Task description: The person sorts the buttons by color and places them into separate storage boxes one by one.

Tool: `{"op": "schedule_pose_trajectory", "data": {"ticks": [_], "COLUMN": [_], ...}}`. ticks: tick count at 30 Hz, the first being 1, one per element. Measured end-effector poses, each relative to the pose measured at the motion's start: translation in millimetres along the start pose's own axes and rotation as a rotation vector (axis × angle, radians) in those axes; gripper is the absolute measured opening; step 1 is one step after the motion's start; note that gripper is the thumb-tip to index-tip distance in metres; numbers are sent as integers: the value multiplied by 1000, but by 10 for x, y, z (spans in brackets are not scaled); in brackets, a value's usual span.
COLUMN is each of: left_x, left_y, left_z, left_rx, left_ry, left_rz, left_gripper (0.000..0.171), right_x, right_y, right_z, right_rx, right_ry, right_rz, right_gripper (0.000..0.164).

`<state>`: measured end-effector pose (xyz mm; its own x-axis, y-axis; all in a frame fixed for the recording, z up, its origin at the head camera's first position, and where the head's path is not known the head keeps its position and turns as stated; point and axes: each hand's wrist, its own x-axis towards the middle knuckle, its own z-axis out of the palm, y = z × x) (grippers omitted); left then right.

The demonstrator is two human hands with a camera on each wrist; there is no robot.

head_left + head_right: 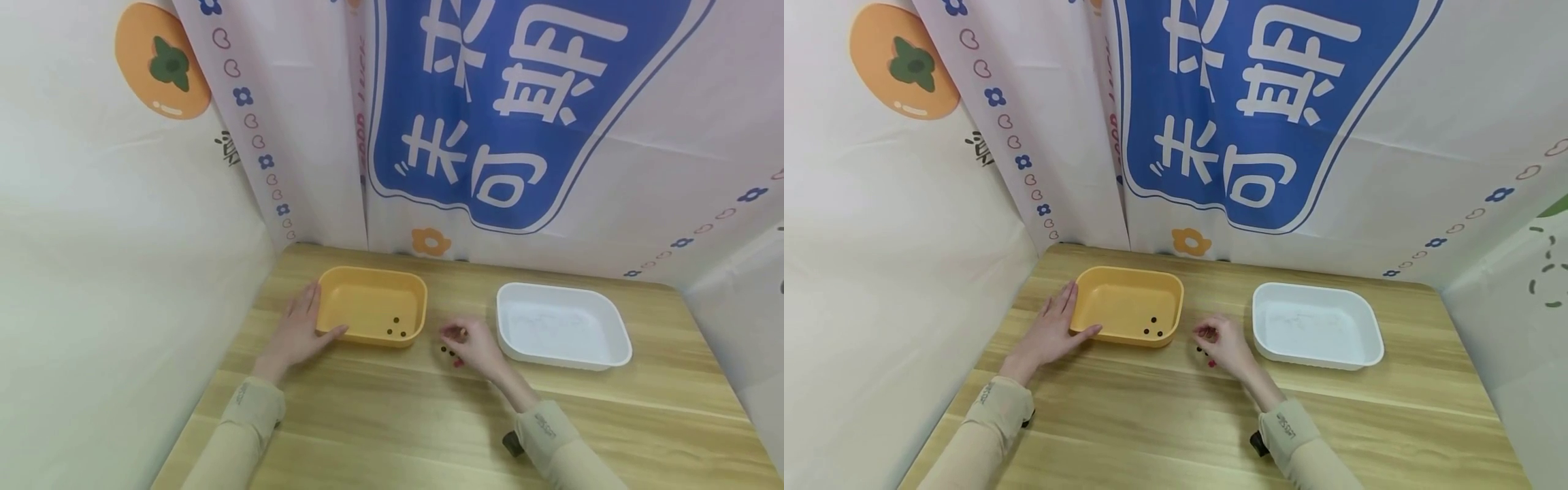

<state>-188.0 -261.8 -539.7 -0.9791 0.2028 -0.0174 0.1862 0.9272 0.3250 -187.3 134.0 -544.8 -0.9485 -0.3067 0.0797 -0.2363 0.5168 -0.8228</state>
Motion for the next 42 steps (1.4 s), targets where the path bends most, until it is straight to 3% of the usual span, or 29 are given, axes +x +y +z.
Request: {"op": "schedule_pose_trajectory", "data": {"ticks": [4, 13, 22, 28, 35, 42], "left_x": [5, -6, 1, 0, 12, -2], "left_y": [-5, -17, -14, -13, -20, -18], "left_z": [1, 24, 16, 20, 26, 26], "left_rx": [9, 12, 5, 11, 10, 9], "left_ry": [5, 6, 11, 11, 5, 13], "left_rz": [2, -1, 2, 0, -8, -3], "left_gripper": [120, 121, 121, 121, 121, 120], "right_x": [14, 34, 11, -7, -33, -36], "right_y": [83, 242, 281, 307, 289, 306], "right_z": [36, 129, 181, 222, 213, 232], "right_rx": [43, -30, -115, -165, -126, -95], "right_ry": [-112, -168, -92, -26, 16, 9], "right_rz": [21, -18, -77, -36, 68, 23], "right_gripper": [18, 12, 9, 12, 15, 13]}}
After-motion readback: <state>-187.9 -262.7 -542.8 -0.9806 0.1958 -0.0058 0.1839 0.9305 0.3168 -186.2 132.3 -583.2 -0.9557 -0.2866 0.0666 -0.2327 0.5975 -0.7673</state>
